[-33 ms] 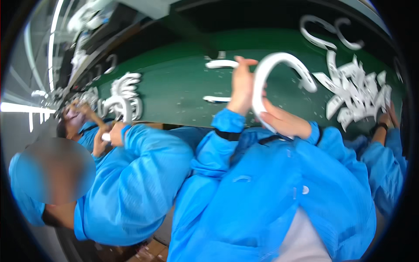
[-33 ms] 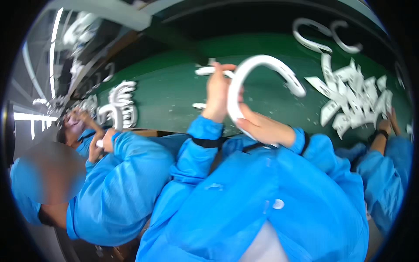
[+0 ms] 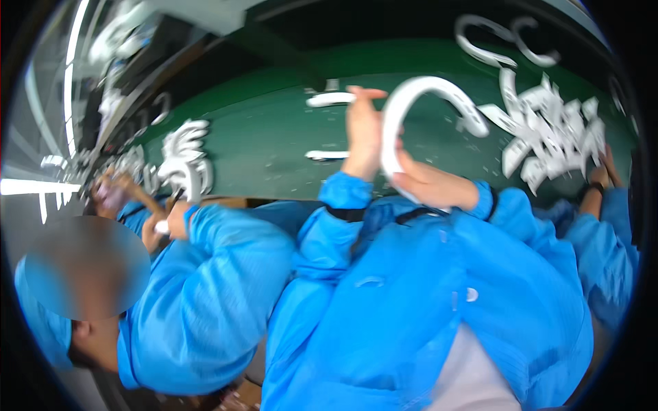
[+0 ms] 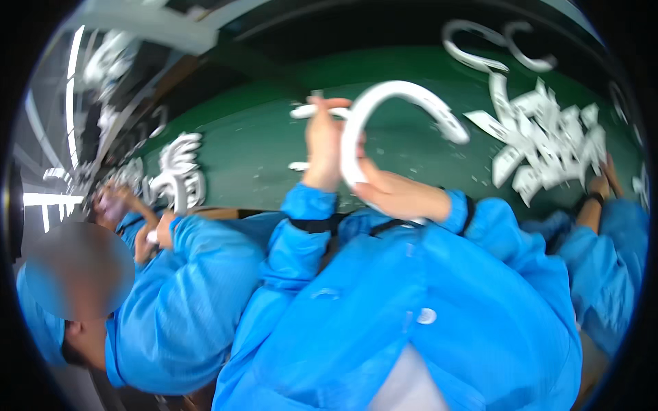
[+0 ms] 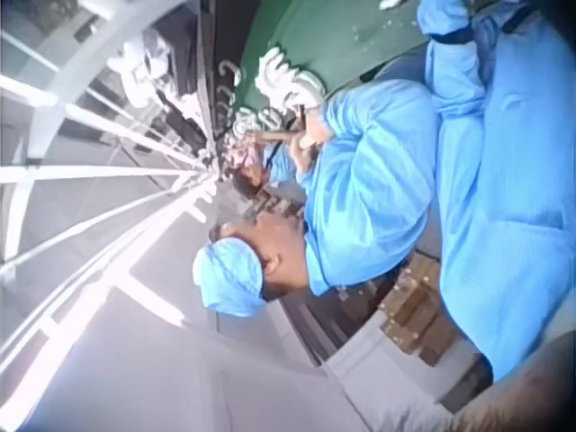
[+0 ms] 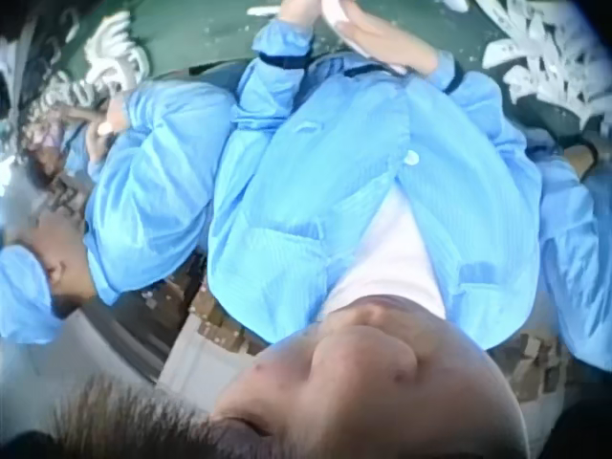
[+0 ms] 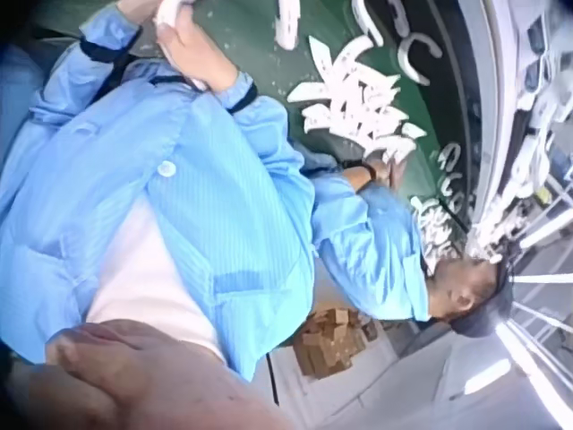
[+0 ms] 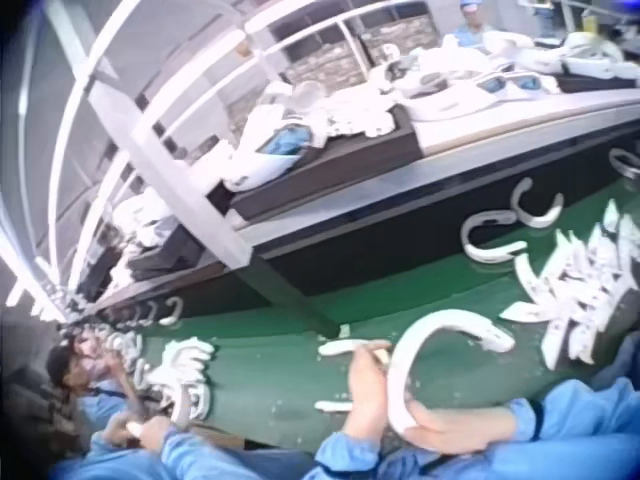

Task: Assembling the internal circuit boards and plastic casings of electronic neck massagers at a factory workbench.

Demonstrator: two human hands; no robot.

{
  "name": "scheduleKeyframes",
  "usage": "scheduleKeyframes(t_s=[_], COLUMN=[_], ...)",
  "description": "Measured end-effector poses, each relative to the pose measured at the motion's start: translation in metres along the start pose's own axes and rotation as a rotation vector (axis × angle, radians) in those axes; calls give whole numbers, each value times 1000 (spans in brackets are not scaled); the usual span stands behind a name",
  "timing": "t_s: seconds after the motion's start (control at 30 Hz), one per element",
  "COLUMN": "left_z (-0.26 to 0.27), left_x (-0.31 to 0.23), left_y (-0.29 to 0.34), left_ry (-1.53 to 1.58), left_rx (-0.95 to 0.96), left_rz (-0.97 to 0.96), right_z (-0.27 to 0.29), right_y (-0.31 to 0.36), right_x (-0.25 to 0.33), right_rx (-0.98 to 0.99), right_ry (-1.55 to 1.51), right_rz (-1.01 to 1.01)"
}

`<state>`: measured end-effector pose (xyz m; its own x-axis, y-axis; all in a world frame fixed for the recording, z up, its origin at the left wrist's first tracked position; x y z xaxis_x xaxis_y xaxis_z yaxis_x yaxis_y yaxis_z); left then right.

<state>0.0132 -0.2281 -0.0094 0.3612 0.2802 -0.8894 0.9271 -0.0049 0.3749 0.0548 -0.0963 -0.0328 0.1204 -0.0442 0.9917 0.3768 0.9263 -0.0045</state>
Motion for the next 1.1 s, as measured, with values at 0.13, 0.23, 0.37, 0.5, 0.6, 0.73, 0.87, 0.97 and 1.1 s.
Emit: scheduleKeyframes(t_s=[0.13, 0.23, 0.37, 0.5, 0.6, 0.73, 0.87, 0.97, 1.1], left_z=[5, -3, -12, -13, -13, -14, -21, -29, -25], left_x=[2, 8, -3, 6, 7, 27, 21, 17, 24], left_y=[6, 3, 3, -4, 4, 12, 9, 11, 4], left_ry=[-21, 26, 80, 150, 171, 75, -74, -118, -126], left_rx=[-98, -42, 91, 202, 176, 58, 103, 8, -30], left_rz=[-119, -46, 3, 2, -100, -159, -213, -241, -210], right_z=[4, 2, 13, 14, 13, 10, 16, 15, 25], right_y=[-7, 2, 10, 15, 15, 3, 12, 19, 19], right_x=[22, 3, -1, -19, -19, -23, -20, -24, 1], right_rx=[129, 116, 217, 221, 134, 24, 62, 119, 63], right_ry=[115, 126, -563, -535, -602, -594, -670, -642, -365], right_rz=[-256, -210, -155, -127, -27, -113, -59, -106, -297])
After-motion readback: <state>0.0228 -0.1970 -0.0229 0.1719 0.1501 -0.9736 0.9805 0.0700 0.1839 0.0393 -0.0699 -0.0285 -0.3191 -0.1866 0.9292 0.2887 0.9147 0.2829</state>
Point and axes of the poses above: each hand's wrist, its own y-axis away from the middle knuckle, its own z-axis out of the back of the hand, x = y × z, the point moved 2 cm from there along -y, towards the middle knuckle, and after that the axes turned 12 degrees about x, right-handed, at the moved point
